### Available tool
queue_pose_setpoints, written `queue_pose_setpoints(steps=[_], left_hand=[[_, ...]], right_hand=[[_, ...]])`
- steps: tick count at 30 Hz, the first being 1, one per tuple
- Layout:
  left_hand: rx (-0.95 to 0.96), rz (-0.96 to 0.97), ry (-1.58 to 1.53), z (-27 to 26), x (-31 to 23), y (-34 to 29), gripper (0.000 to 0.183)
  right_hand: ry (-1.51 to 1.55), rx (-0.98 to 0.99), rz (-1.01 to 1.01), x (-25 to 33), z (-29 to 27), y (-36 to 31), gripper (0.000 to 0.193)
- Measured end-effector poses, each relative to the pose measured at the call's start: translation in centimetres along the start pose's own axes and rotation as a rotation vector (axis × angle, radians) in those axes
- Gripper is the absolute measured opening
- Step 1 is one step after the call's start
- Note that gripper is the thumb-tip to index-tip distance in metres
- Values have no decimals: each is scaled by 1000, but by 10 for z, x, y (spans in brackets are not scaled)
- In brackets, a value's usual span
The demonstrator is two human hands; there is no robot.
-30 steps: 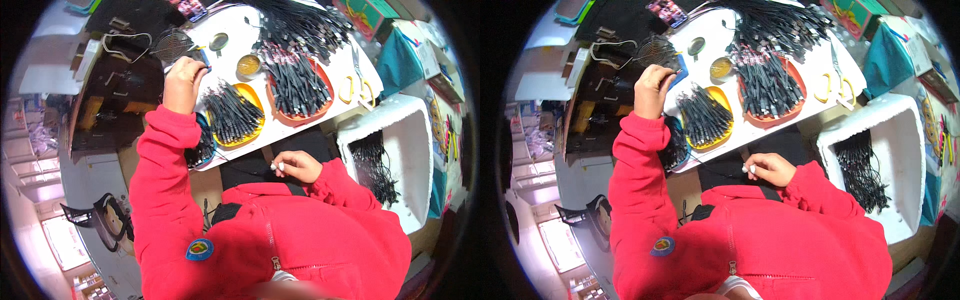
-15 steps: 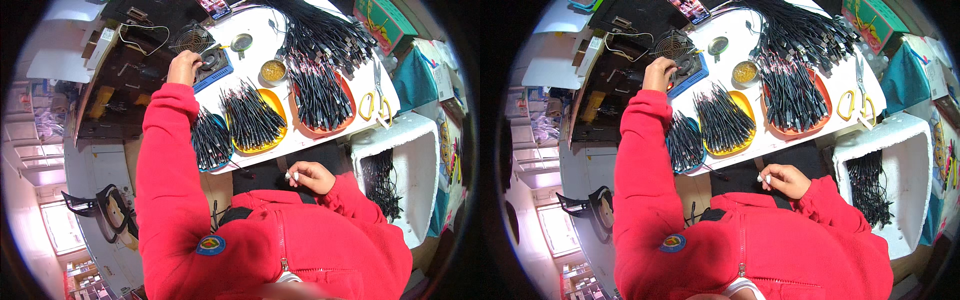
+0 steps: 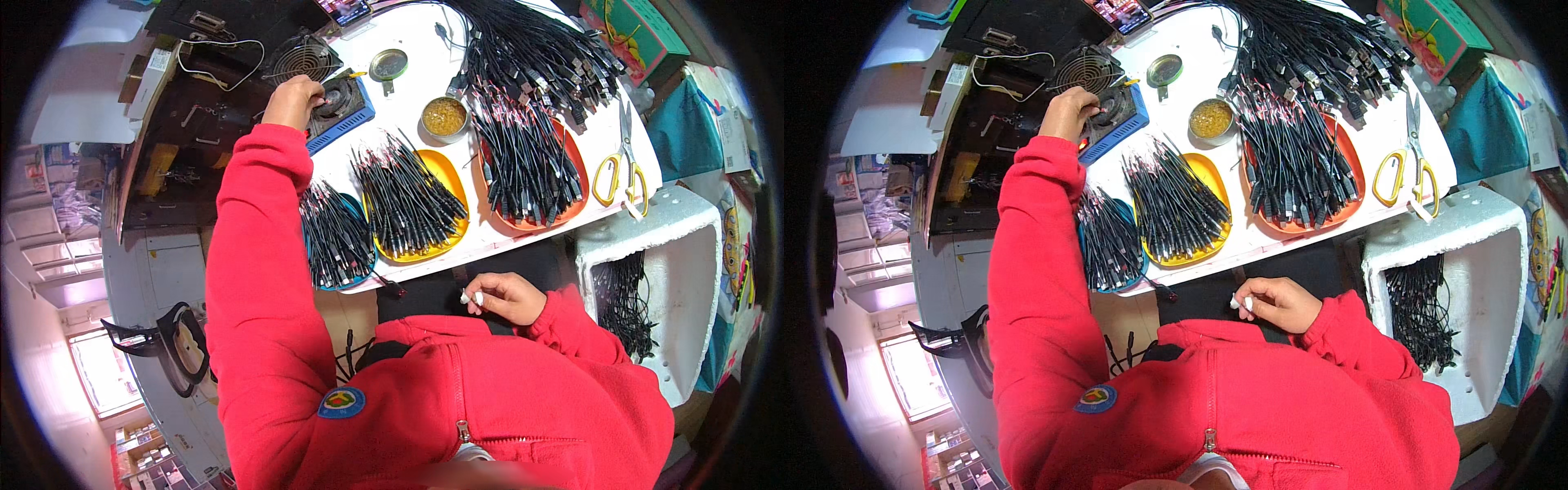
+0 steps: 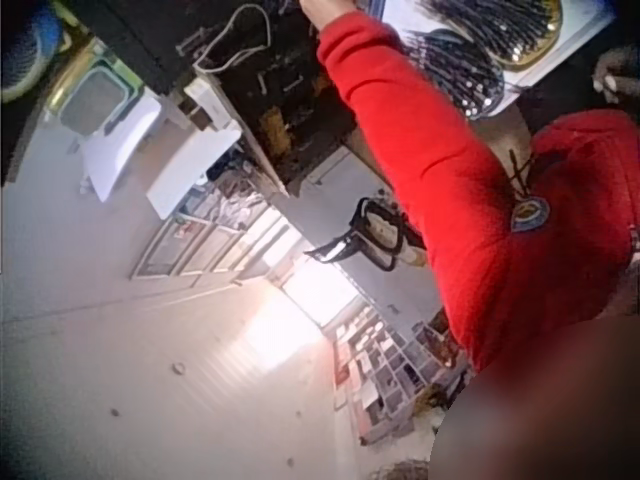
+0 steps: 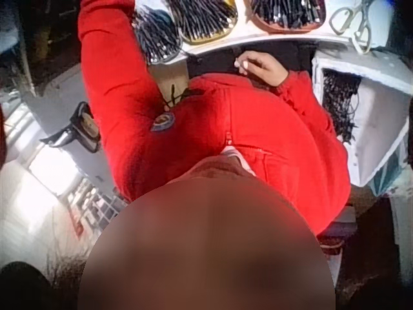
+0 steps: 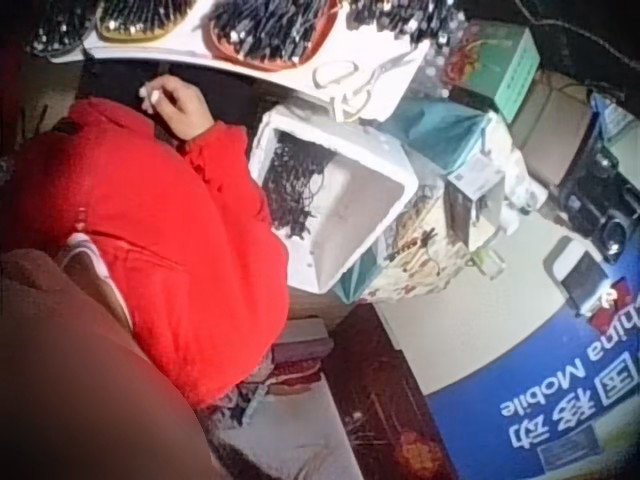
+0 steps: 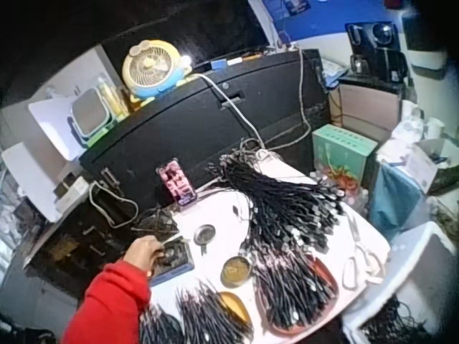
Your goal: The person repeatedly picks a black stick-like component and a small white connector, joins them by hand, and places the assembled unit into a white tray. The process is repeated continuously throughout the clip.
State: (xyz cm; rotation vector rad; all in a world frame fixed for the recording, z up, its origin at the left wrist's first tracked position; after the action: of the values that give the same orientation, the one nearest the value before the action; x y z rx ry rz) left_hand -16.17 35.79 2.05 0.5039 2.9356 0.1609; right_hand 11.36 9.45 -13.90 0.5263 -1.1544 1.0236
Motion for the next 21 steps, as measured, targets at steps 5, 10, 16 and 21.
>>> queue_pose_setpoints(steps=[5,10,16,21], left_hand=[[30,-33,18,4,0,3,9],[56,-33,36,9,4,4,11],[-32,-22,60,-3,-5,-2,12],[-225,56,-104,-60,-55,-40,16]], right_hand=[[4,17,21,-2,1,0,16],[-9,9,24,-1,1,-1,16],[-42,-27,1,-3,0,-1,15],[-237,-108,-31,4,3,-4,14]])
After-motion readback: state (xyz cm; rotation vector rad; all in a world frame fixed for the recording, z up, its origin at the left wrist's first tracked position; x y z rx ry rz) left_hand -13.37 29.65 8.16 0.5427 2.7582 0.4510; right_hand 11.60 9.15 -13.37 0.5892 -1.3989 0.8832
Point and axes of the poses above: each hand's wrist, its own y-axis towards the middle knuckle, its own z-axis out of the palm, x = y × z, the point moved 10 cm from there along y, towards the middle knuckle, and after that the axes turned 9 degrees about -y, right-handed, at the moved point
